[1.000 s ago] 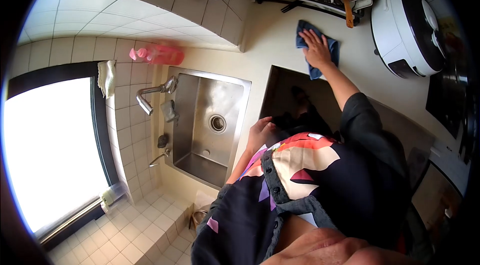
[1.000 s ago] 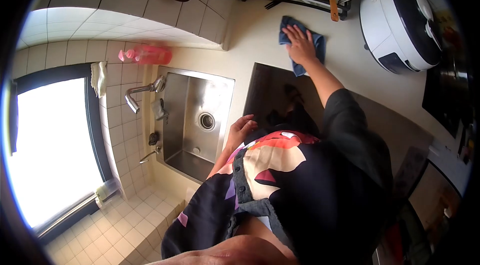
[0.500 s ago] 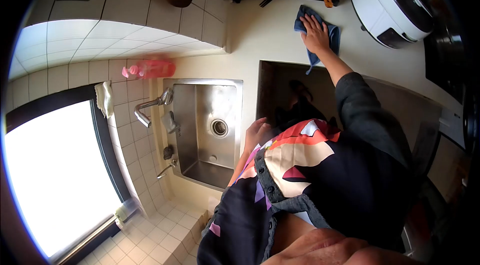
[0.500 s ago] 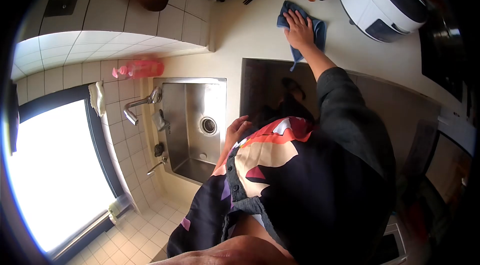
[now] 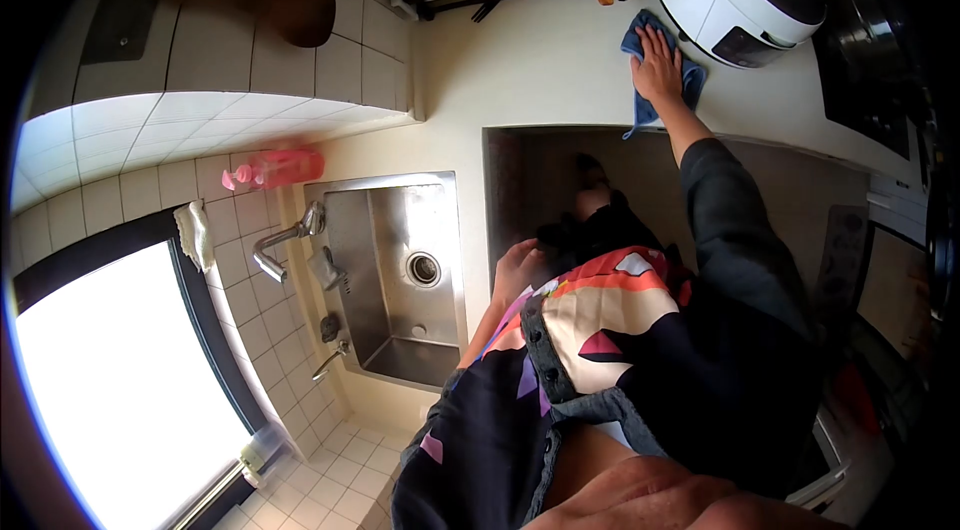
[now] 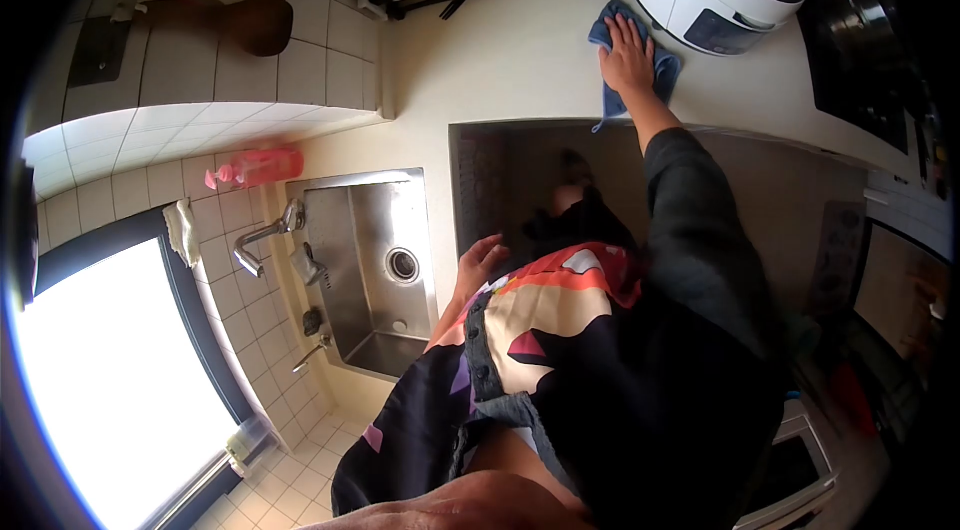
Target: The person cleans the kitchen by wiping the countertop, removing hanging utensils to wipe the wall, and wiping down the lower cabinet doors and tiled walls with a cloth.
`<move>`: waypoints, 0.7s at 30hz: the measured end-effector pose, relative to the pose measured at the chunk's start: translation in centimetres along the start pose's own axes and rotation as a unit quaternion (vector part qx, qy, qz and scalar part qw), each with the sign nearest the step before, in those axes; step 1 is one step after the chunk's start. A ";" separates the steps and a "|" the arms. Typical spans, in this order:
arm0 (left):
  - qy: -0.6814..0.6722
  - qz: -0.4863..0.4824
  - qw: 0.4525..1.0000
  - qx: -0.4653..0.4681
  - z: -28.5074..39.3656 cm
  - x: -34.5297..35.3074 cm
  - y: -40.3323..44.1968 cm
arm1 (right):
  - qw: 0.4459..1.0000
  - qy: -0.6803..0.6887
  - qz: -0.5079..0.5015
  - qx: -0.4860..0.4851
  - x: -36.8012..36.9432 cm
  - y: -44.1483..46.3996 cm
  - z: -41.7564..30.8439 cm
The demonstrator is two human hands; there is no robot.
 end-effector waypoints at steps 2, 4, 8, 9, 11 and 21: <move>-0.014 0.016 1.000 0.003 -0.3 0.4 0.0 | 1.000 -0.009 0.001 0.014 0.0 2.0 0.1; -0.004 0.028 1.000 -0.003 -0.1 0.8 -0.2 | 1.000 -0.015 -0.002 0.027 0.3 3.4 0.1; -0.028 0.048 0.998 -0.014 0.0 1.8 -0.3 | 0.999 -0.004 -0.020 0.042 0.7 5.1 0.3; -0.048 0.055 0.997 -0.020 -0.5 2.3 -0.3 | 0.999 -0.007 -0.022 0.041 0.6 5.5 0.4; -0.055 0.059 0.996 -0.026 0.3 3.7 -0.4 | 0.999 -0.012 -0.025 0.040 0.6 5.6 0.4; -0.074 0.013 0.997 -0.011 2.8 12.3 2.1 | 0.987 0.010 -0.034 -0.155 -0.4 -2.6 0.7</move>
Point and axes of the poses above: each hand's wrist, its own y-axis towards the middle knuckle, its own x-axis out of the palm, z = x × y, the point moved 9 cm from there along y, towards the middle knuckle, and after that the axes turned 7 degrees about -z, right-handed, at the moved point
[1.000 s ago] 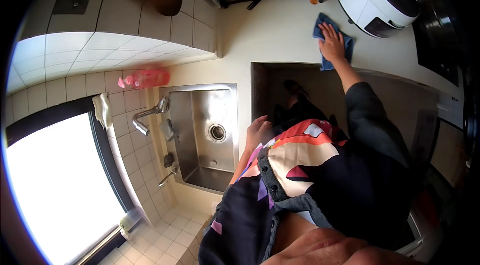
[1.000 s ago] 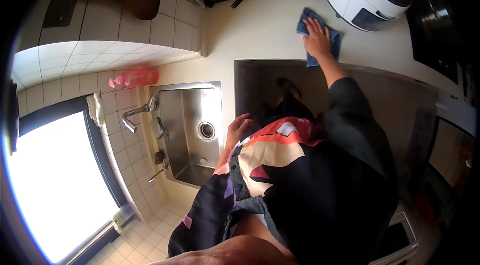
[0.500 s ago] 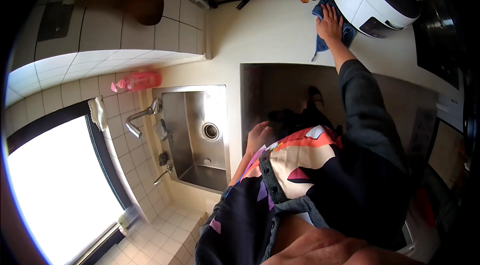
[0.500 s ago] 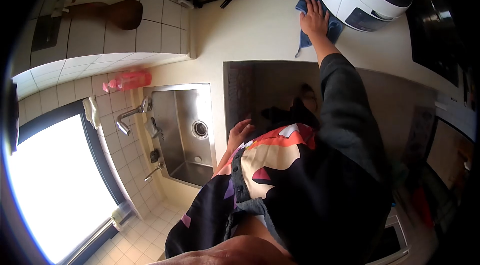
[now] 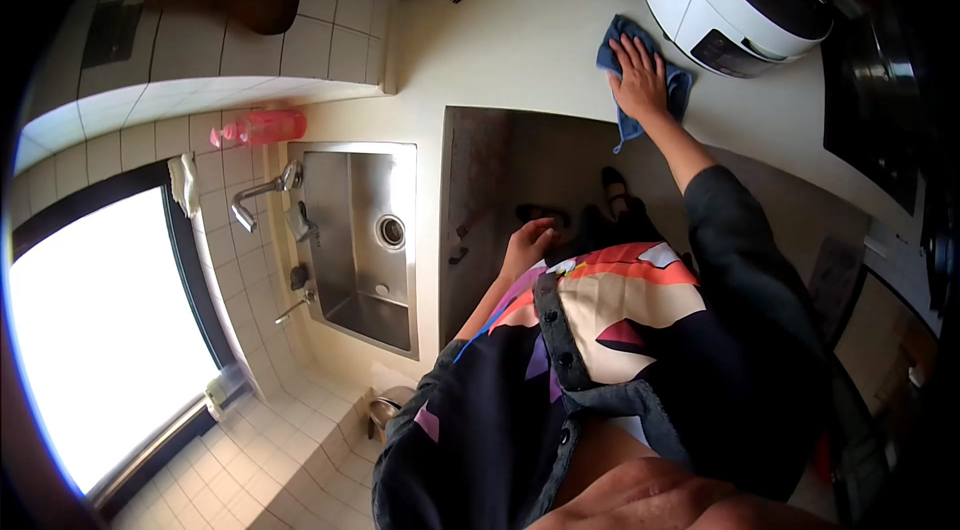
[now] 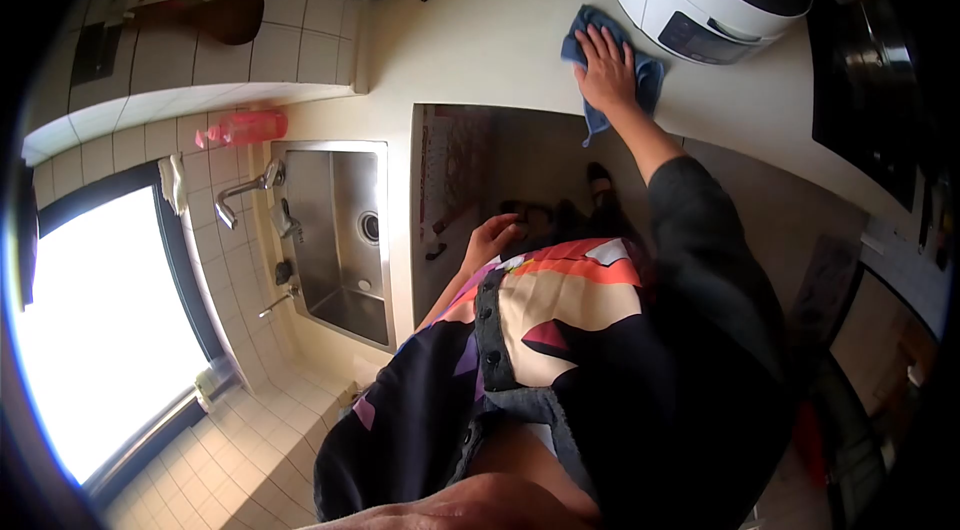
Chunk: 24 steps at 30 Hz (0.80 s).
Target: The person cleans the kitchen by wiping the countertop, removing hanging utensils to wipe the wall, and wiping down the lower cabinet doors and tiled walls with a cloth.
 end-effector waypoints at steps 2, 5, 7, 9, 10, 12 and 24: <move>-0.055 0.010 0.998 0.010 0.3 0.9 0.4 | 0.999 0.016 -0.001 -0.052 -0.6 -1.8 -0.7; -0.029 0.049 0.998 0.014 -0.2 1.0 0.7 | 0.995 0.030 -0.018 -0.096 -1.2 -4.1 -1.6; -0.047 0.063 0.997 0.021 -2.2 1.5 1.4 | 0.991 0.017 -0.050 -0.121 -1.2 -4.9 -2.3; -0.087 0.056 0.994 0.027 -4.2 2.9 2.3 | 0.986 0.014 -0.079 -0.143 -1.0 -4.9 -3.2; -0.115 0.065 0.991 0.022 -5.0 3.7 2.3 | 0.982 0.014 -0.092 -0.163 -0.7 -4.9 -3.7; -0.132 0.072 0.988 0.029 -5.6 5.2 2.4 | 0.971 0.020 -0.115 -0.207 -0.1 -4.7 -4.9; -0.247 0.161 0.955 0.032 -9.1 5.4 0.6 | 0.914 -0.005 -0.153 -0.375 1.7 -2.5 -13.7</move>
Point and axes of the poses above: each hand's wrist, its own y-axis towards the middle knuckle, its own x-axis out of the palm, z = x × y, the point moved 9 cm from there along y, towards the middle knuckle, and after that the axes turned 7 degrees about -z, right-handed, at the moved point
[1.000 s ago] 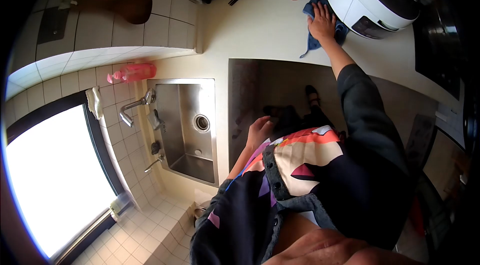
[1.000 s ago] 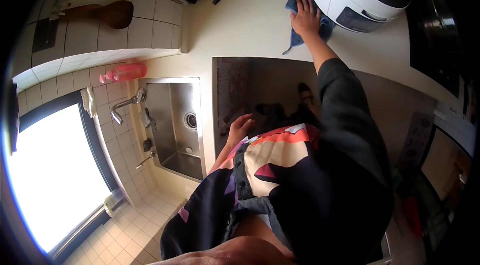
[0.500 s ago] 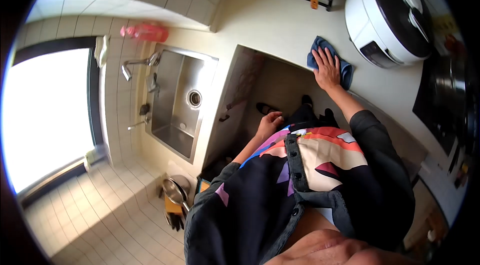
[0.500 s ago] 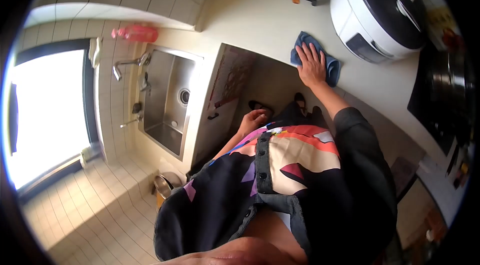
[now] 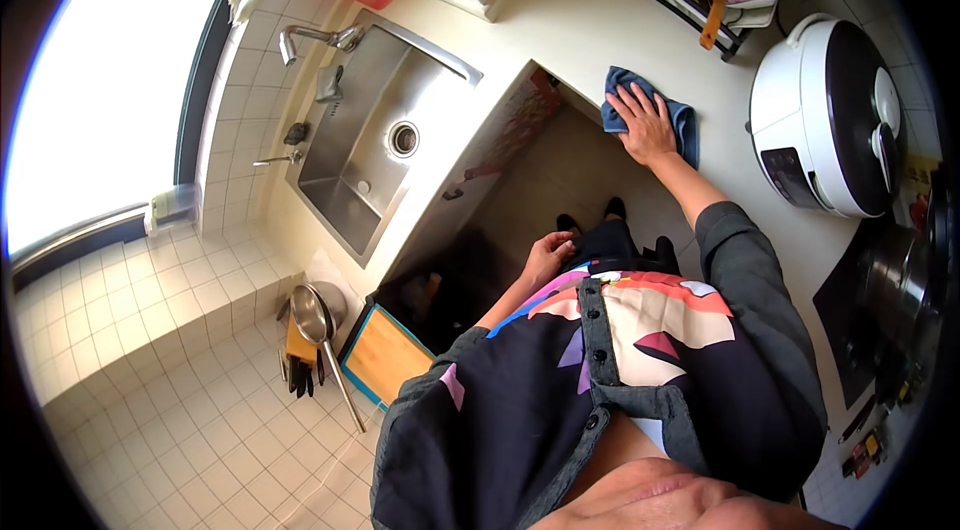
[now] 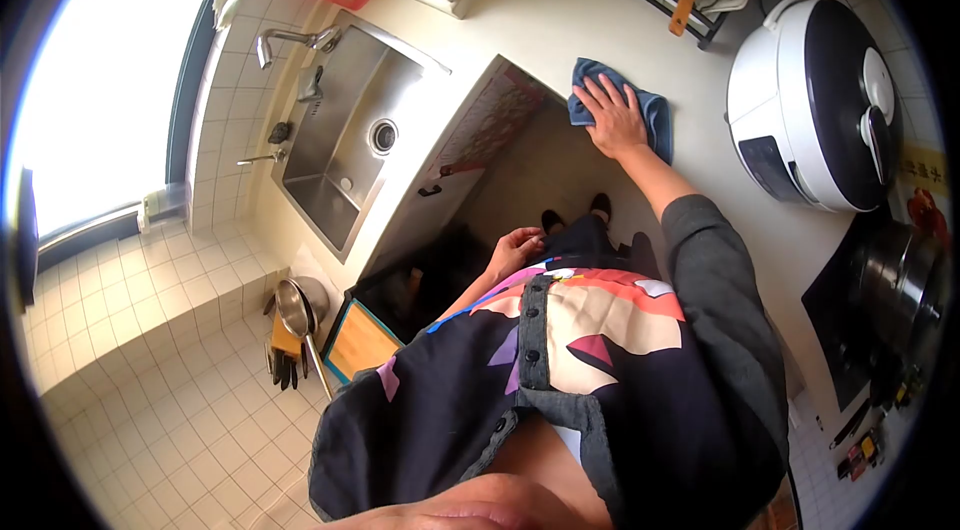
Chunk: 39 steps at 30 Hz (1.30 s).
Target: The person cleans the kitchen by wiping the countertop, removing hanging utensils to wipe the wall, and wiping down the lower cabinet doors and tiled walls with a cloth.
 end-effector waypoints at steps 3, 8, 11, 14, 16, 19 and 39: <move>0.016 -0.006 1.000 -0.012 -0.9 -0.9 0.0 | 1.000 0.002 0.001 0.004 -0.3 -0.2 -0.4; 0.054 0.005 0.998 0.017 -1.4 -2.9 0.0 | 1.000 -0.004 0.012 0.018 -0.4 0.0 -0.4; 0.057 0.035 0.998 -0.001 -1.7 -4.4 -0.8 | 0.999 -0.015 0.021 0.024 -0.4 0.2 -0.5; 0.032 0.058 0.998 -0.001 -3.1 -5.1 -1.4 | 0.999 -0.023 0.020 0.029 -0.3 0.2 -0.4; 0.045 0.072 0.996 -0.001 -4.2 -5.7 -1.9 | 0.999 -0.026 0.013 0.031 -0.2 0.2 -0.4; 0.049 0.077 0.996 0.011 -6.2 -5.7 -2.6 | 0.999 -0.036 0.008 0.034 0.2 0.2 -0.2; 0.035 0.207 0.978 -0.015 -17.5 10.8 -12.5 | 0.991 -0.063 0.020 -0.112 1.6 -6.9 2.7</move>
Point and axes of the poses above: each hand's wrist, its own y-axis towards the middle knuckle, its own x-axis out of the palm, z = x × y, the point moved 9 cm from there along y, towards the middle knuckle, and after that the axes turned 7 degrees about -z, right-handed, at the moved point
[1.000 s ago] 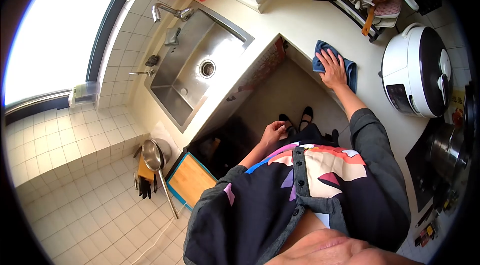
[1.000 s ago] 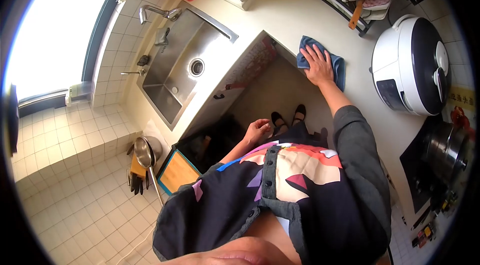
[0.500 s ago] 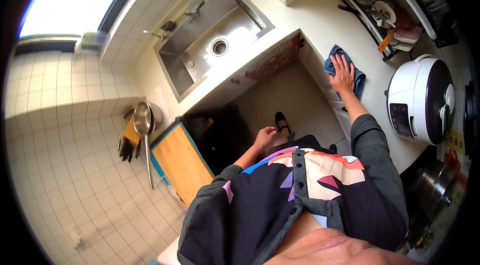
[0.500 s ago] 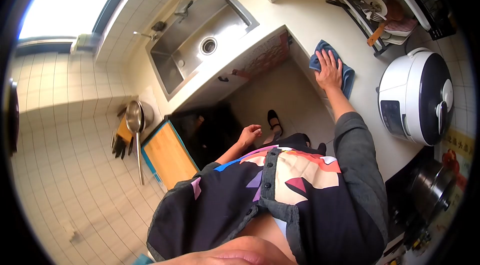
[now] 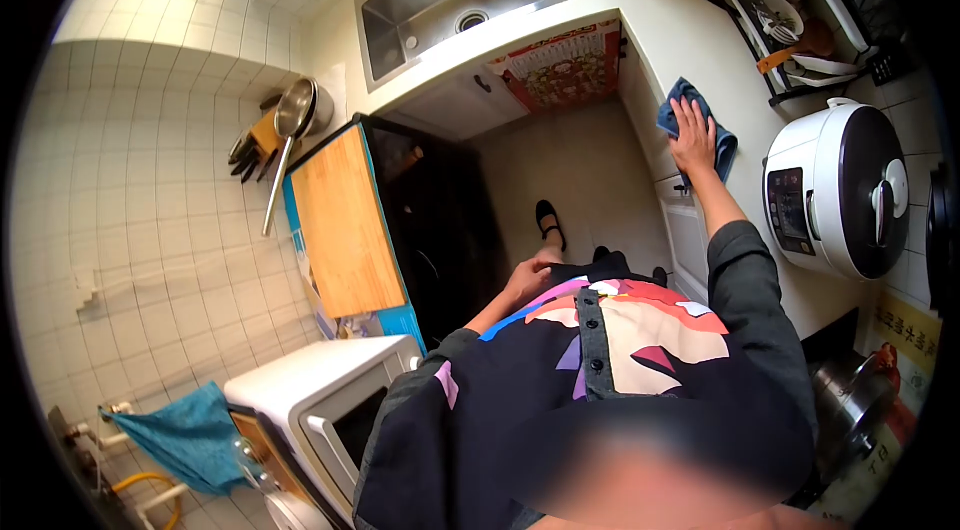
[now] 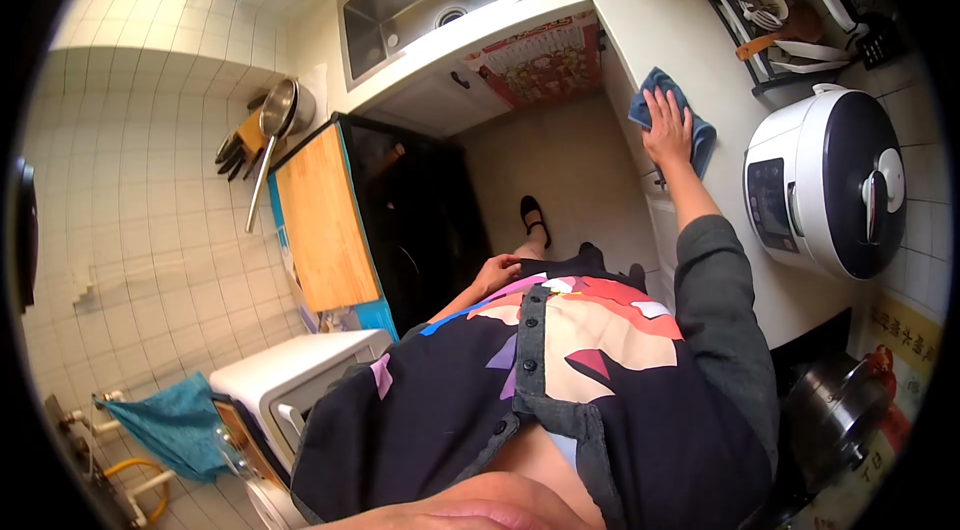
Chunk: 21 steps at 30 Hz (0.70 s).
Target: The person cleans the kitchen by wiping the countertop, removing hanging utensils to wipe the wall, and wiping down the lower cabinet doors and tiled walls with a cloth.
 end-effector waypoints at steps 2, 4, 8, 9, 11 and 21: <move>-0.008 0.033 0.999 -0.010 -2.2 -0.2 0.0 | 1.000 0.008 -0.016 -0.008 0.3 -1.7 0.5; -0.004 0.050 0.999 -0.009 -3.4 -0.4 0.1 | 1.000 0.019 -0.004 -0.016 0.2 -3.4 0.8; -0.032 0.083 0.996 -0.012 -3.5 0.2 -1.2 | 0.999 0.002 -0.022 -0.023 0.3 -5.7 1.2; -0.027 0.086 0.996 -0.014 -3.2 0.5 -1.9 | 1.000 0.001 -0.010 -0.025 0.1 -5.8 1.2; -0.021 0.091 0.996 -0.011 -3.8 0.8 -2.8 | 1.000 -0.013 0.012 -0.026 0.1 -5.7 1.2; -0.031 0.152 0.987 -0.043 -11.5 -0.1 -6.1 | 0.997 -0.063 0.028 -0.025 0.7 -5.4 0.9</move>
Point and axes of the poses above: each hand's wrist, its own y-axis towards the middle knuckle, its own x-axis out of the palm, z = x × y, the point moved 9 cm from there along y, towards the middle knuckle, and after that the axes turned 7 degrees about -z, right-handed, at the moved point
